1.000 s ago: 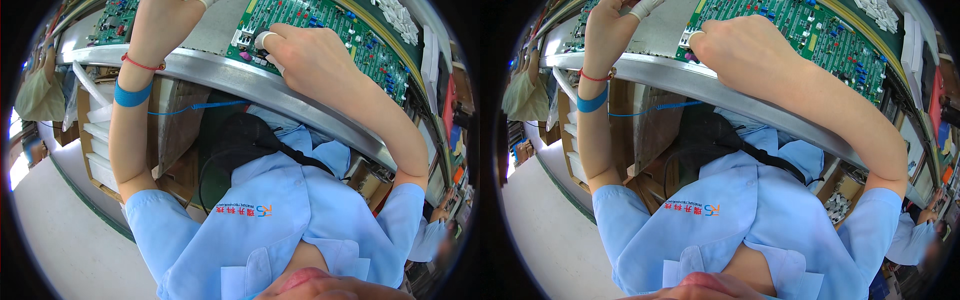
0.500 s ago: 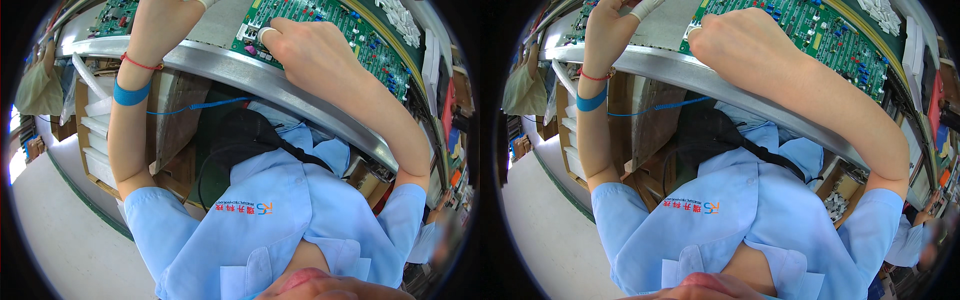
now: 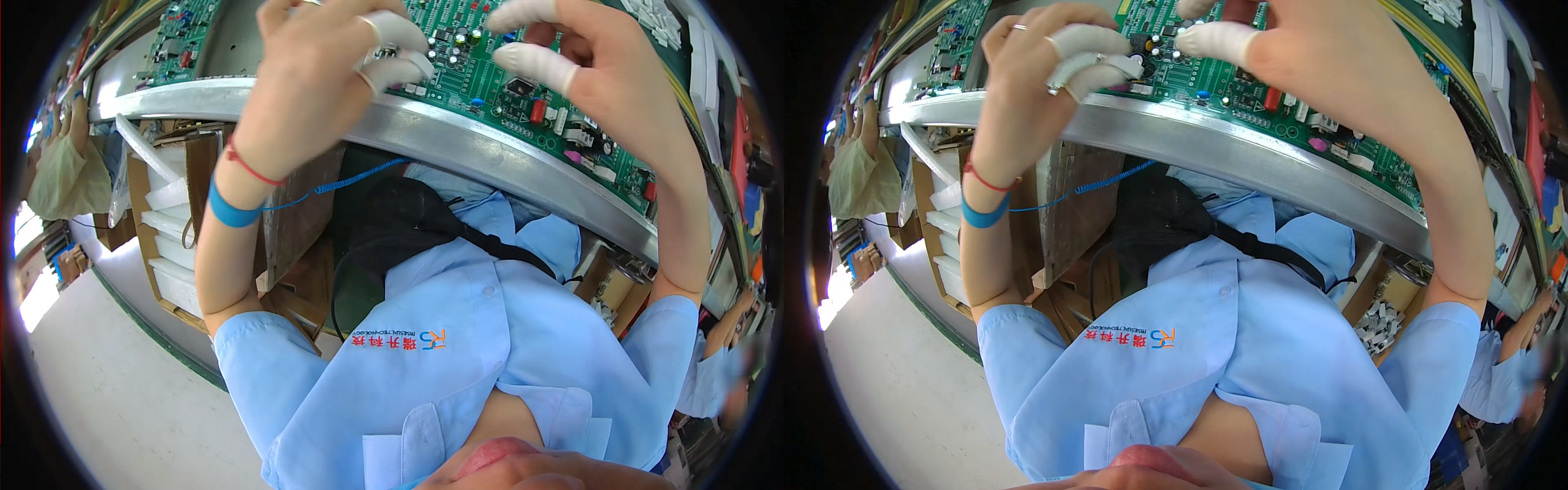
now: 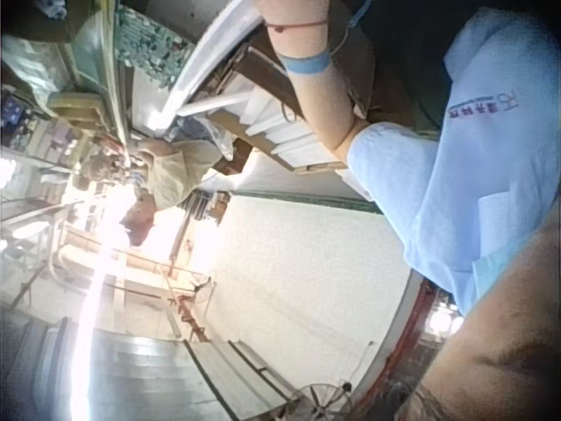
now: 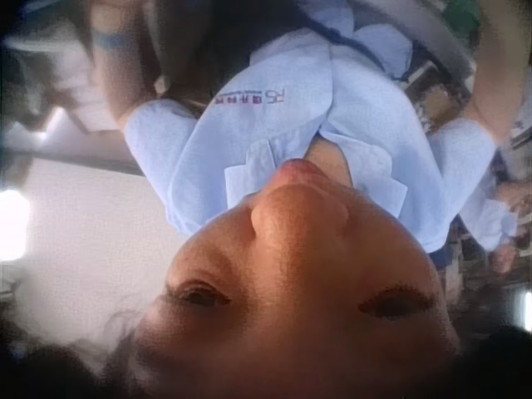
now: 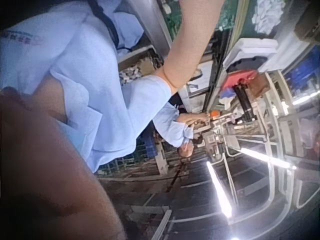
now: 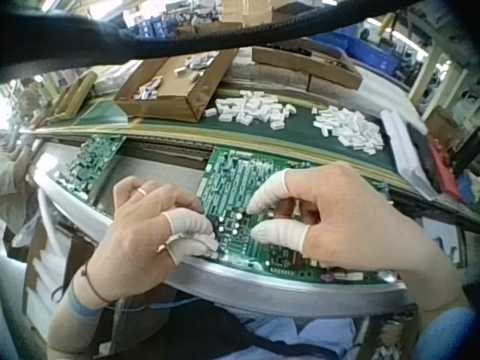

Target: Insert electronic components and small plastic parts into printed circuit boards on a factory assembly line.

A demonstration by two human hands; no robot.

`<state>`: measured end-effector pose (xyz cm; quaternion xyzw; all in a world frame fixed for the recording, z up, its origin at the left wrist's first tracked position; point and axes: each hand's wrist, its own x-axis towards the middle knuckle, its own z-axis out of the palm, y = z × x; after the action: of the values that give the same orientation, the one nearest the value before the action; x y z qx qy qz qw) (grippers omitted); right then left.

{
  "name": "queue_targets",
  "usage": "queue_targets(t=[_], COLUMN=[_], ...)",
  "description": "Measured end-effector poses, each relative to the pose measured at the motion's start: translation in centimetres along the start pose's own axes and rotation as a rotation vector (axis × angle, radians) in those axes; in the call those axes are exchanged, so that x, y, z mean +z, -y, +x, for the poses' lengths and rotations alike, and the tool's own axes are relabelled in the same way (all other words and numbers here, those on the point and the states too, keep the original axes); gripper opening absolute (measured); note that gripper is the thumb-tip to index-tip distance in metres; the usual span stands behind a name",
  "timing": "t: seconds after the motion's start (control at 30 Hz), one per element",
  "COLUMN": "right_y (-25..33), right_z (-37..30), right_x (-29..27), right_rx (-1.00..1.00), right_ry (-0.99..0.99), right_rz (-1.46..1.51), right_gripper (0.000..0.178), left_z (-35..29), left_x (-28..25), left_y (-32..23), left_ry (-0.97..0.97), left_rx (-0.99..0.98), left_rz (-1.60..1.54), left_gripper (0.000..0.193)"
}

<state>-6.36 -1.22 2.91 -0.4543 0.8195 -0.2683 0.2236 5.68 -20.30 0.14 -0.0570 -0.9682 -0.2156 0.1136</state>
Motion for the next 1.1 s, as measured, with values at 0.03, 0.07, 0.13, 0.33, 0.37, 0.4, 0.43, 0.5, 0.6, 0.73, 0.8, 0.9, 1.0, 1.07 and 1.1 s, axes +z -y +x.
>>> queue_targets(t=[0.03, 0.07, 0.13, 0.33, 0.37, 0.4, 0.43, 0.5, 0.6, 0.73, 0.8, 0.9, 1.0, 1.07, 1.1], right_y=[-0.5, -1.6, -4.4, -7.8, -8.6, -9.1, -8.6, -6.7, -6.6, -7.4, -7.7, -7.7, -11.8, -11.7, -12.5], right_z=[-0.5, -1.1, -2.5, -5.1, -5.4, -5.6, -6.4, -6.1, -6.2, -6.3, -6.3, -6.5, -7.9, -5.9, -5.0], right_x=[-0.3, -0.3, 0.4, -0.6, -0.7, -0.7, -1.7, -2.6, -3.0, -3.6, -4.0, -4.7, -4.9, -4.9, -5.6], right_rx=[0.112, 0.110, -0.018, 0.117, 0.124, 0.131, 0.160, 0.308, 0.388, 0.396, 0.397, 0.397, 0.108, 0.149, 0.098], right_ry=[-0.033, -0.033, -0.123, -0.167, -0.170, -0.173, -0.201, -0.228, -0.255, -0.303, -0.322, -0.359, -0.397, -0.400, -0.350], right_rz=[0.146, 0.156, 0.146, 0.176, 0.194, 0.212, 0.202, 0.272, 0.300, 0.260, 0.249, 0.256, 0.166, 0.156, 0.119], right_gripper=[0.017, 0.017, 0.024, 0.022, 0.023, 0.023, 0.023, 0.017, 0.015, 0.015, 0.015, 0.015, 0.024, 0.023, 0.023], left_z=[0.1, -0.1, -0.8, -0.5, -0.6, -0.7, 0.2, -0.1, -0.2, -0.6, -0.5, 0.0, 0.7, 0.5, 0.6], left_x=[0.6, 1.3, 3.1, 3.6, 3.5, 3.4, 3.5, 3.3, 3.8, 4.0, 3.6, 3.5, 3.1, 2.4, 1.8], left_y=[-0.3, -0.4, 0.7, 0.7, 0.6, 0.6, 0.4, 0.2, 0.4, 1.1, 1.1, 0.4, -0.9, -1.3, -1.4], left_ry=[-0.008, -0.015, -0.027, 0.036, 0.047, 0.058, 0.055, 0.110, -0.042, 0.028, 0.112, 0.082, 0.064, 0.064, 0.041], left_rx=[0.103, 0.200, 0.250, 0.237, 0.238, 0.239, 0.277, 0.229, 0.338, 0.301, 0.274, 0.336, 0.336, 0.266, 0.243], left_rz=[0.076, 0.155, 0.250, 0.324, 0.330, 0.335, 0.319, 0.343, 0.357, 0.346, 0.431, 0.430, 0.399, 0.322, 0.296], left_gripper=[0.023, 0.030, 0.016, 0.010, 0.010, 0.010, 0.010, 0.011, 0.006, 0.006, 0.016, 0.018, 0.022, 0.031, 0.034])
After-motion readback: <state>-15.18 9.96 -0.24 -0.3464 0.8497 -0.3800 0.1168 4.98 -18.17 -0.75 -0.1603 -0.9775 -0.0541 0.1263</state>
